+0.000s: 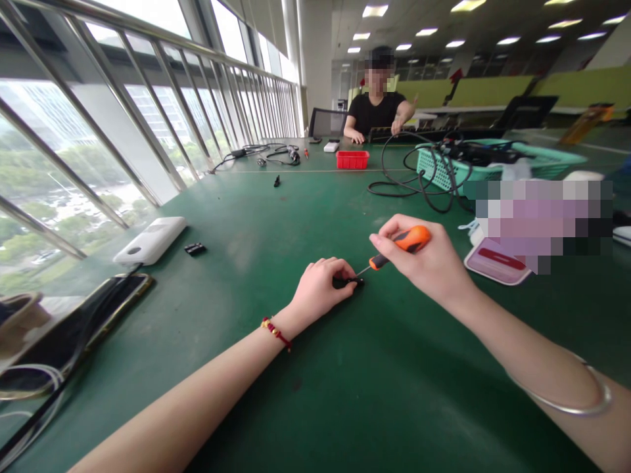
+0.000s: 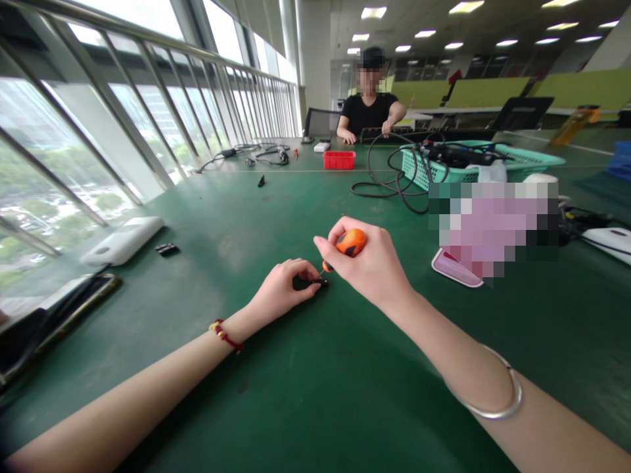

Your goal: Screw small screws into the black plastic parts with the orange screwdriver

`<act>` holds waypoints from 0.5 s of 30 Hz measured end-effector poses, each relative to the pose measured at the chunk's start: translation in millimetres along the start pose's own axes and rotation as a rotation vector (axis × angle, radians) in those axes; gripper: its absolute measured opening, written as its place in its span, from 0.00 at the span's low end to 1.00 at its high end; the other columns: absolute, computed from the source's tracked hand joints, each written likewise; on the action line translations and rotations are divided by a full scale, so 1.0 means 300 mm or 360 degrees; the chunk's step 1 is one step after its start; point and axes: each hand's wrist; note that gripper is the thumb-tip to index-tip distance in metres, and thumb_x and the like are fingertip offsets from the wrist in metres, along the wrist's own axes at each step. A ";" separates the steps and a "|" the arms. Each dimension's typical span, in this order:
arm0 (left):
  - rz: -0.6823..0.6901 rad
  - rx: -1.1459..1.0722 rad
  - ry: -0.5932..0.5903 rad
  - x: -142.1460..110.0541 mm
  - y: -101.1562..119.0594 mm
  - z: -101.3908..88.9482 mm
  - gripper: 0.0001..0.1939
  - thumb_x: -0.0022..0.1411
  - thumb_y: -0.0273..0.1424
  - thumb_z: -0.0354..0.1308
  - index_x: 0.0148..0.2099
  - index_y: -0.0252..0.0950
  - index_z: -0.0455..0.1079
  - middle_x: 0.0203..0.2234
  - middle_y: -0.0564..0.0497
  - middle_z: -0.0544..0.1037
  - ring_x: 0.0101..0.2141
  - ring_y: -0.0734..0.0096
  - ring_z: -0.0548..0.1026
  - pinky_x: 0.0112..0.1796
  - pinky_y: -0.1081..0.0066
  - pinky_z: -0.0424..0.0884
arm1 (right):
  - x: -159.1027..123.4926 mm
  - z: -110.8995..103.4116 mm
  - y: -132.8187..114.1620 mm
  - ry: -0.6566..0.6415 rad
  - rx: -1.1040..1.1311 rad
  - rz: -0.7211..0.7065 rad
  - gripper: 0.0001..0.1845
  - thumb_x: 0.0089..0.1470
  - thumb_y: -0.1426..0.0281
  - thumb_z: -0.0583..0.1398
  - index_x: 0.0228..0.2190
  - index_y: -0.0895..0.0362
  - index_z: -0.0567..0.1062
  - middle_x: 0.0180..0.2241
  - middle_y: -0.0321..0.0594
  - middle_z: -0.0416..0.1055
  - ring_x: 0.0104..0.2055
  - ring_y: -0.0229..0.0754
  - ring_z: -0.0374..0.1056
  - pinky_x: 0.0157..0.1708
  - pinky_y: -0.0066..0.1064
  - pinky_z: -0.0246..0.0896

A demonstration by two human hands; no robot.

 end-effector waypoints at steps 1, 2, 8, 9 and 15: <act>0.0004 -0.0004 0.0000 0.000 -0.001 0.000 0.03 0.54 0.30 0.59 0.34 0.38 0.71 0.29 0.54 0.76 0.33 0.70 0.72 0.37 0.70 0.67 | 0.006 0.003 -0.004 0.0009 -0.0015 0.0026 0.12 0.48 0.63 0.60 0.20 0.56 0.67 0.18 0.32 0.63 0.21 0.34 0.58 0.23 0.27 0.52; 0.0004 -0.0008 0.0000 0.000 -0.003 0.001 0.03 0.54 0.30 0.59 0.34 0.38 0.71 0.29 0.54 0.75 0.33 0.70 0.72 0.37 0.70 0.67 | 0.012 0.007 -0.008 0.0012 -0.0024 0.0046 0.11 0.47 0.64 0.61 0.20 0.56 0.68 0.18 0.31 0.62 0.20 0.34 0.57 0.22 0.27 0.51; -0.0010 -0.0012 0.0000 0.001 -0.003 0.003 0.03 0.54 0.30 0.59 0.33 0.38 0.70 0.29 0.54 0.75 0.33 0.69 0.72 0.36 0.70 0.68 | 0.030 0.015 -0.019 -0.0160 0.0083 0.0020 0.10 0.42 0.68 0.62 0.29 0.54 0.67 0.21 0.29 0.61 0.21 0.33 0.57 0.21 0.26 0.52; -0.0010 -0.0012 -0.0001 0.001 -0.002 0.003 0.03 0.53 0.30 0.59 0.33 0.38 0.70 0.29 0.54 0.75 0.33 0.69 0.72 0.37 0.70 0.68 | 0.028 0.014 -0.022 -0.0142 0.0067 0.0029 0.11 0.43 0.65 0.63 0.29 0.54 0.66 0.20 0.28 0.60 0.20 0.33 0.56 0.21 0.26 0.52; -0.0014 0.0002 0.0003 0.001 -0.001 0.000 0.03 0.54 0.30 0.59 0.33 0.38 0.71 0.30 0.53 0.76 0.34 0.69 0.72 0.38 0.69 0.68 | 0.016 0.015 -0.032 0.0075 -0.0128 -0.0015 0.12 0.47 0.62 0.61 0.21 0.55 0.67 0.16 0.30 0.59 0.19 0.32 0.54 0.21 0.27 0.49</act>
Point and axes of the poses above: each hand's wrist, its own x-axis towards the middle knuckle, its own z-axis out of the palm, y = z × x
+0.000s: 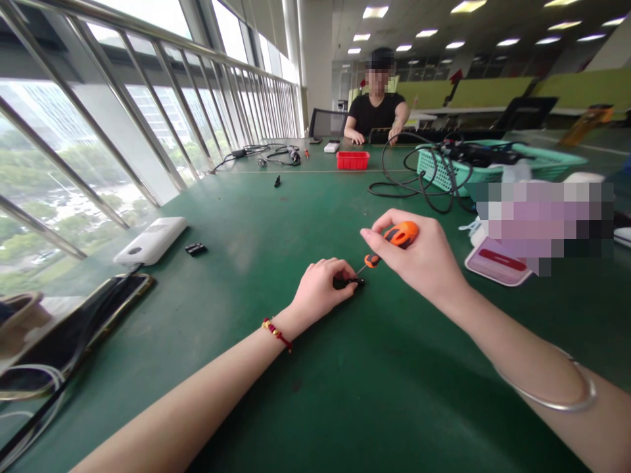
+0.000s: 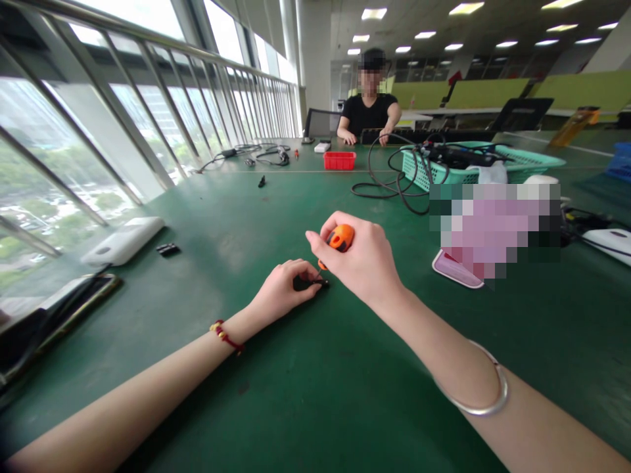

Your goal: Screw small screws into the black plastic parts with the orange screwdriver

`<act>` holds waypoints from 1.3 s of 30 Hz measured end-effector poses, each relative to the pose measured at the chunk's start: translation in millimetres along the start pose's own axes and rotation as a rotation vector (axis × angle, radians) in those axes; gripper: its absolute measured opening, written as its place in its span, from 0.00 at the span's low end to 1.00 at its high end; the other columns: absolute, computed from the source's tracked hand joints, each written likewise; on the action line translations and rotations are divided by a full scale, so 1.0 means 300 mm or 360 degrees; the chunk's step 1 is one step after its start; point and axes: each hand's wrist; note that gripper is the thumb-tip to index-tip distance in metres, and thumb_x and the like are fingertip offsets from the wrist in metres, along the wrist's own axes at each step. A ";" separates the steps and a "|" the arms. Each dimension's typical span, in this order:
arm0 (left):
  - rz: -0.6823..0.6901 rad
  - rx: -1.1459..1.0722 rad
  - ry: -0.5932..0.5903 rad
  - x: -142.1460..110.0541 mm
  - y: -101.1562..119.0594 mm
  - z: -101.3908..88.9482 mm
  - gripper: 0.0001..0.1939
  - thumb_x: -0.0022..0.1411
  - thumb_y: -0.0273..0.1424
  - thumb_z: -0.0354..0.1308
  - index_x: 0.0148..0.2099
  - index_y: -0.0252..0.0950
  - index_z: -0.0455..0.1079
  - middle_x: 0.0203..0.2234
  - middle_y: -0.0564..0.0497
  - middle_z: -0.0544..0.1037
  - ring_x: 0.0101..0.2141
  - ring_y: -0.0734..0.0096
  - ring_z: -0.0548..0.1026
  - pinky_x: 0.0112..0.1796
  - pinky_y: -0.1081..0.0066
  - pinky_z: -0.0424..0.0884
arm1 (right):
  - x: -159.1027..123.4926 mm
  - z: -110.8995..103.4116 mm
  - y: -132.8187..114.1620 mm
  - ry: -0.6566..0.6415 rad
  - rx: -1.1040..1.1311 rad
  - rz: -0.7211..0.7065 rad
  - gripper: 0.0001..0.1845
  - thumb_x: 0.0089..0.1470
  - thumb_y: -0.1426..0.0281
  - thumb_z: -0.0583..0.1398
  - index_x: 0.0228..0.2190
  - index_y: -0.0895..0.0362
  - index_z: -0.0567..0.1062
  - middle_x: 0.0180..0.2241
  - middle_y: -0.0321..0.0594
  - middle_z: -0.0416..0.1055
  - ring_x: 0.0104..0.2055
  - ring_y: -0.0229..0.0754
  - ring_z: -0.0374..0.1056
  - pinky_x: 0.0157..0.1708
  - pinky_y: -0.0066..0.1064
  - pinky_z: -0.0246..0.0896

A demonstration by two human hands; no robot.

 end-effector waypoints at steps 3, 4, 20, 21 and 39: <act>0.0007 0.0011 0.0005 0.000 -0.003 0.000 0.03 0.54 0.30 0.59 0.33 0.38 0.71 0.29 0.53 0.76 0.33 0.69 0.72 0.37 0.69 0.68 | 0.001 -0.001 0.010 -0.0038 0.0091 -0.0053 0.07 0.44 0.68 0.61 0.28 0.55 0.68 0.22 0.31 0.63 0.21 0.33 0.58 0.22 0.27 0.53; 0.0009 0.0016 0.0008 0.000 -0.004 0.001 0.03 0.54 0.30 0.59 0.33 0.37 0.71 0.29 0.53 0.76 0.33 0.69 0.72 0.36 0.69 0.68 | 0.001 -0.002 0.014 -0.0054 0.0114 -0.0064 0.12 0.42 0.68 0.62 0.32 0.54 0.68 0.23 0.31 0.64 0.21 0.33 0.58 0.22 0.27 0.53; -0.0030 -0.0072 -0.0054 0.038 -0.029 -0.021 0.06 0.54 0.32 0.60 0.34 0.36 0.75 0.29 0.52 0.76 0.30 0.72 0.73 0.32 0.73 0.70 | 0.024 -0.007 0.030 0.0012 0.0091 -0.0003 0.18 0.41 0.66 0.63 0.37 0.54 0.68 0.22 0.30 0.64 0.21 0.34 0.58 0.22 0.27 0.54; -0.0027 -0.0038 -0.0068 0.048 -0.031 -0.026 0.06 0.54 0.32 0.60 0.34 0.36 0.75 0.29 0.52 0.77 0.30 0.72 0.73 0.32 0.73 0.70 | 0.030 -0.003 0.030 0.0007 0.0056 0.0011 0.18 0.42 0.64 0.63 0.37 0.54 0.68 0.22 0.30 0.64 0.21 0.35 0.58 0.22 0.27 0.53; 0.0033 0.0026 0.0060 0.087 -0.054 -0.012 0.05 0.55 0.30 0.57 0.35 0.36 0.71 0.30 0.52 0.74 0.31 0.71 0.73 0.34 0.72 0.70 | 0.074 0.042 0.056 0.0052 -0.0022 0.0146 0.16 0.45 0.55 0.61 0.25 0.55 0.69 0.17 0.30 0.61 0.21 0.35 0.58 0.23 0.28 0.50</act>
Point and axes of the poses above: each hand's wrist, its own x-axis towards the middle knuckle, its own z-axis out of the palm, y = z × x
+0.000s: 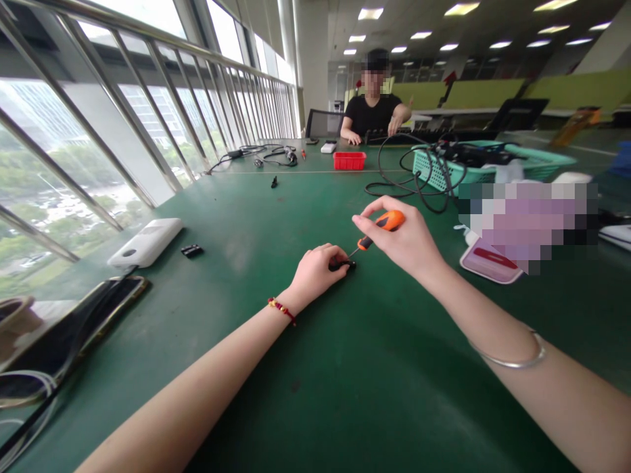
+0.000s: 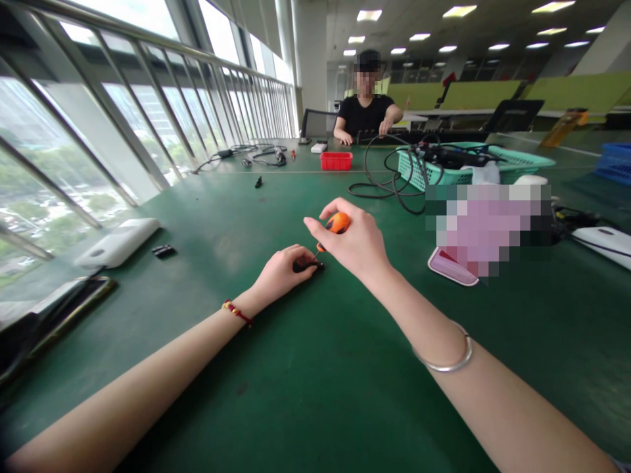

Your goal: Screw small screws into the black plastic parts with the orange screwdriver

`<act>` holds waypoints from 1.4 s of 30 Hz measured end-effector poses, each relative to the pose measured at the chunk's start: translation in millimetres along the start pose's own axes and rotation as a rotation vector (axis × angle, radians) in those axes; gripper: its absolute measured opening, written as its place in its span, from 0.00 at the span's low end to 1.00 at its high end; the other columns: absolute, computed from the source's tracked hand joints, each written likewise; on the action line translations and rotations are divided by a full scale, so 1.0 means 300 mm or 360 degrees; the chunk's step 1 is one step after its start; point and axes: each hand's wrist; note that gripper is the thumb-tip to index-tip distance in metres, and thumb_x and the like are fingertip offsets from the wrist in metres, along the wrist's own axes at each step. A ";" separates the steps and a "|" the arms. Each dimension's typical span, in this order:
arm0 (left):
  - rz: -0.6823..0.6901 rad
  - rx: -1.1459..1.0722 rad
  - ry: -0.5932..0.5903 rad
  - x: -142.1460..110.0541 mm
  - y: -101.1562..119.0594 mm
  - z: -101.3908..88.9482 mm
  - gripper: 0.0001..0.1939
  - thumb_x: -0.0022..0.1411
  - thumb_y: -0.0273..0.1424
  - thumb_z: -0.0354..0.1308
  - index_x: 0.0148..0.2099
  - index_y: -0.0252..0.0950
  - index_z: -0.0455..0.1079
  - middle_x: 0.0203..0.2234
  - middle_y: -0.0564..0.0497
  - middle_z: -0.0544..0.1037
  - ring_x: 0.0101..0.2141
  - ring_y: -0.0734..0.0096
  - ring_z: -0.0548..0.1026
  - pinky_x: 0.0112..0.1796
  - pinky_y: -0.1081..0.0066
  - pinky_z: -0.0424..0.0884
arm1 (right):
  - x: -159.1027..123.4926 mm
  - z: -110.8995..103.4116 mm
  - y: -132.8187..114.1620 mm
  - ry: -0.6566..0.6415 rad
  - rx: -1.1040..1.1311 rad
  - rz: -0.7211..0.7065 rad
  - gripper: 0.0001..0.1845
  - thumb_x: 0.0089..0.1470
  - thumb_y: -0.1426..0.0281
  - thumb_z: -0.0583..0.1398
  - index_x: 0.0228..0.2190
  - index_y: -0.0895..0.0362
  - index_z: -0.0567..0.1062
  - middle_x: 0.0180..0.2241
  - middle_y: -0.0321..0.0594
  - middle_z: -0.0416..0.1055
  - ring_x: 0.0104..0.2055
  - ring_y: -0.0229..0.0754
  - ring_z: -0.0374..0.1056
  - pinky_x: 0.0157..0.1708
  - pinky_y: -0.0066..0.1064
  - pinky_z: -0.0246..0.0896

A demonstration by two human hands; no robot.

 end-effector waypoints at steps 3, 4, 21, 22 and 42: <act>-0.0007 -0.0007 -0.0002 0.000 0.001 -0.001 0.05 0.55 0.30 0.57 0.35 0.37 0.71 0.30 0.52 0.74 0.31 0.71 0.73 0.34 0.72 0.70 | 0.003 0.003 0.006 0.0012 0.0062 -0.0041 0.11 0.45 0.61 0.61 0.24 0.56 0.70 0.19 0.32 0.63 0.21 0.35 0.58 0.23 0.28 0.51; -0.0006 -0.0007 -0.0003 0.000 0.000 -0.001 0.05 0.55 0.30 0.57 0.35 0.37 0.71 0.30 0.52 0.74 0.31 0.71 0.73 0.34 0.72 0.70 | 0.005 0.005 0.010 0.0010 0.0097 -0.0065 0.09 0.44 0.63 0.61 0.27 0.56 0.71 0.20 0.32 0.63 0.21 0.35 0.58 0.23 0.28 0.52; 0.0061 0.0016 0.0010 0.002 -0.010 0.005 0.05 0.56 0.31 0.57 0.36 0.37 0.71 0.30 0.52 0.73 0.29 0.73 0.71 0.33 0.73 0.69 | -0.011 0.010 -0.002 0.0009 0.0002 -0.0088 0.20 0.40 0.63 0.64 0.38 0.53 0.70 0.24 0.31 0.66 0.22 0.37 0.60 0.24 0.29 0.53; 0.0056 0.0009 0.0010 0.002 -0.012 0.006 0.05 0.56 0.31 0.57 0.36 0.37 0.71 0.30 0.52 0.73 0.29 0.73 0.71 0.32 0.73 0.69 | -0.012 0.010 -0.003 0.0035 -0.0025 -0.0080 0.20 0.40 0.60 0.64 0.37 0.53 0.70 0.23 0.31 0.65 0.22 0.37 0.60 0.24 0.29 0.53; -0.0033 -0.0122 0.0022 0.004 -0.008 0.006 0.05 0.56 0.31 0.56 0.33 0.35 0.71 0.28 0.52 0.74 0.27 0.73 0.70 0.30 0.74 0.67 | -0.016 0.021 -0.006 -0.0047 0.0065 -0.0094 0.20 0.40 0.62 0.63 0.37 0.54 0.68 0.25 0.31 0.66 0.24 0.36 0.61 0.25 0.28 0.53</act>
Point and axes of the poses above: each hand's wrist, its own x-axis towards the middle knuckle, its own z-axis out of the palm, y = z × x
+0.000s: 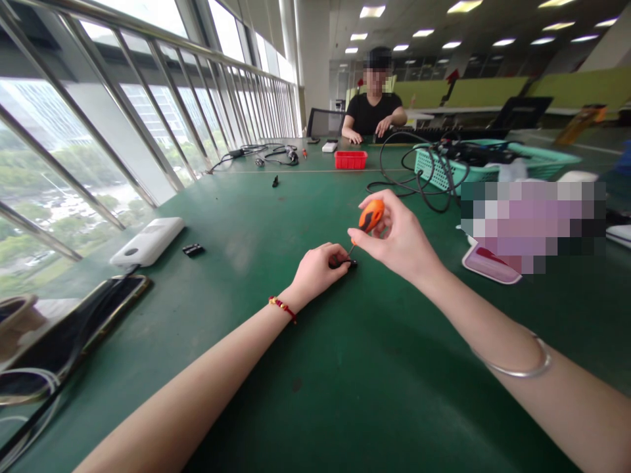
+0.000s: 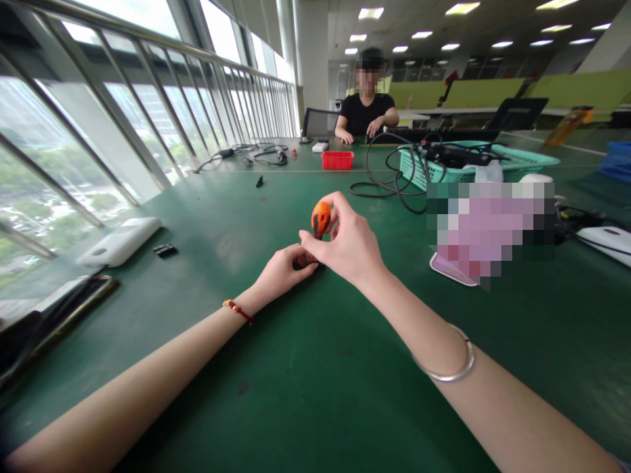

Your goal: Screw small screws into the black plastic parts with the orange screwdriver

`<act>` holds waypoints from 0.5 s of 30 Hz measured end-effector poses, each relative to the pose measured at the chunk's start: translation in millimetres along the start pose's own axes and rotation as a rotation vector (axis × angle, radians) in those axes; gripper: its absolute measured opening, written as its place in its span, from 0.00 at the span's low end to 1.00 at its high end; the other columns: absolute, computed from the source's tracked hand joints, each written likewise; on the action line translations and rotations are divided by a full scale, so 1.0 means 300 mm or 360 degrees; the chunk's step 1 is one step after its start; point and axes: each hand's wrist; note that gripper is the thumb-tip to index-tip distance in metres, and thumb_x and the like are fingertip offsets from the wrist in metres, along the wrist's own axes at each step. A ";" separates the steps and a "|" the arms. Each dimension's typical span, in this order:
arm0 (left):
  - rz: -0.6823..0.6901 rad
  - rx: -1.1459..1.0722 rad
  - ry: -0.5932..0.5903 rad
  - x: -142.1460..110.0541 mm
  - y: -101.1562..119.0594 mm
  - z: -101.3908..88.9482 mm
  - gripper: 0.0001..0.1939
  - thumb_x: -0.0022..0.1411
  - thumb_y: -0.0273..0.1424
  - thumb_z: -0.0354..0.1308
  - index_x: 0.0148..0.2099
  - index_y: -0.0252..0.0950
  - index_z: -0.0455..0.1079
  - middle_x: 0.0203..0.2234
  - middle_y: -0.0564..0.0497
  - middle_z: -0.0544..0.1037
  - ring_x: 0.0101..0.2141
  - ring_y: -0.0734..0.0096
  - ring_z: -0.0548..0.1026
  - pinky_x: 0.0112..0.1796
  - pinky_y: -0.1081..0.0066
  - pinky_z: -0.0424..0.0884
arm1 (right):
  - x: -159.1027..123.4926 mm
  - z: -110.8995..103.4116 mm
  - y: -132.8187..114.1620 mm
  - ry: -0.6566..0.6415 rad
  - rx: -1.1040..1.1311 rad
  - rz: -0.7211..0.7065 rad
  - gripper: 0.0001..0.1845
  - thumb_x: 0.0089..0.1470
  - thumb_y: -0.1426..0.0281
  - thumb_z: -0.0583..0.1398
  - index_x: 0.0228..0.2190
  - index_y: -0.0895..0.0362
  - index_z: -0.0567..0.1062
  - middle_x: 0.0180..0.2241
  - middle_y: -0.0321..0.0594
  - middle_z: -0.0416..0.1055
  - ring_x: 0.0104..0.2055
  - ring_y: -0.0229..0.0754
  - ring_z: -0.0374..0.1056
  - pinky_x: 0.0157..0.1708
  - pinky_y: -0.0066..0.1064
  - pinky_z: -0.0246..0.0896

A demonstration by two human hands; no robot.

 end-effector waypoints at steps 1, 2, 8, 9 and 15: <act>-0.0005 -0.0011 -0.0011 0.000 -0.002 0.000 0.05 0.56 0.31 0.56 0.34 0.35 0.71 0.28 0.52 0.74 0.28 0.73 0.70 0.30 0.74 0.67 | -0.003 0.001 -0.003 0.0024 -0.0045 -0.0001 0.20 0.41 0.59 0.64 0.36 0.54 0.68 0.24 0.31 0.65 0.24 0.37 0.61 0.25 0.28 0.53; -0.0010 -0.0030 -0.0022 0.001 -0.004 0.000 0.05 0.56 0.31 0.56 0.34 0.35 0.72 0.28 0.51 0.74 0.28 0.73 0.70 0.31 0.74 0.67 | -0.005 0.001 -0.006 0.0050 -0.0097 0.0003 0.20 0.41 0.57 0.63 0.35 0.54 0.68 0.23 0.31 0.65 0.23 0.37 0.60 0.24 0.28 0.52; -0.0035 -0.0165 -0.0049 0.004 -0.009 -0.003 0.05 0.55 0.31 0.58 0.34 0.35 0.72 0.29 0.51 0.75 0.29 0.72 0.70 0.32 0.74 0.68 | -0.011 0.001 -0.011 0.0095 -0.0126 -0.0002 0.12 0.47 0.59 0.60 0.23 0.55 0.69 0.20 0.33 0.65 0.23 0.36 0.59 0.26 0.29 0.53; -0.0039 -0.0171 -0.0046 0.004 -0.009 -0.002 0.05 0.55 0.31 0.58 0.33 0.35 0.71 0.29 0.51 0.75 0.29 0.72 0.70 0.32 0.74 0.68 | -0.009 0.003 -0.006 0.0097 -0.0079 -0.0017 0.10 0.47 0.61 0.60 0.25 0.55 0.69 0.22 0.33 0.66 0.23 0.36 0.60 0.25 0.29 0.53; -0.0029 -0.0167 -0.0010 0.006 -0.027 0.011 0.06 0.55 0.32 0.58 0.33 0.34 0.71 0.27 0.52 0.74 0.27 0.73 0.68 0.29 0.75 0.66 | -0.006 0.025 0.026 0.0072 0.0141 -0.0086 0.26 0.40 0.62 0.64 0.42 0.52 0.64 0.33 0.33 0.68 0.22 0.33 0.59 0.21 0.28 0.54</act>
Point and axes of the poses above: each hand's wrist, its own x-axis towards the middle knuckle, its own z-axis out of the palm, y = z × x
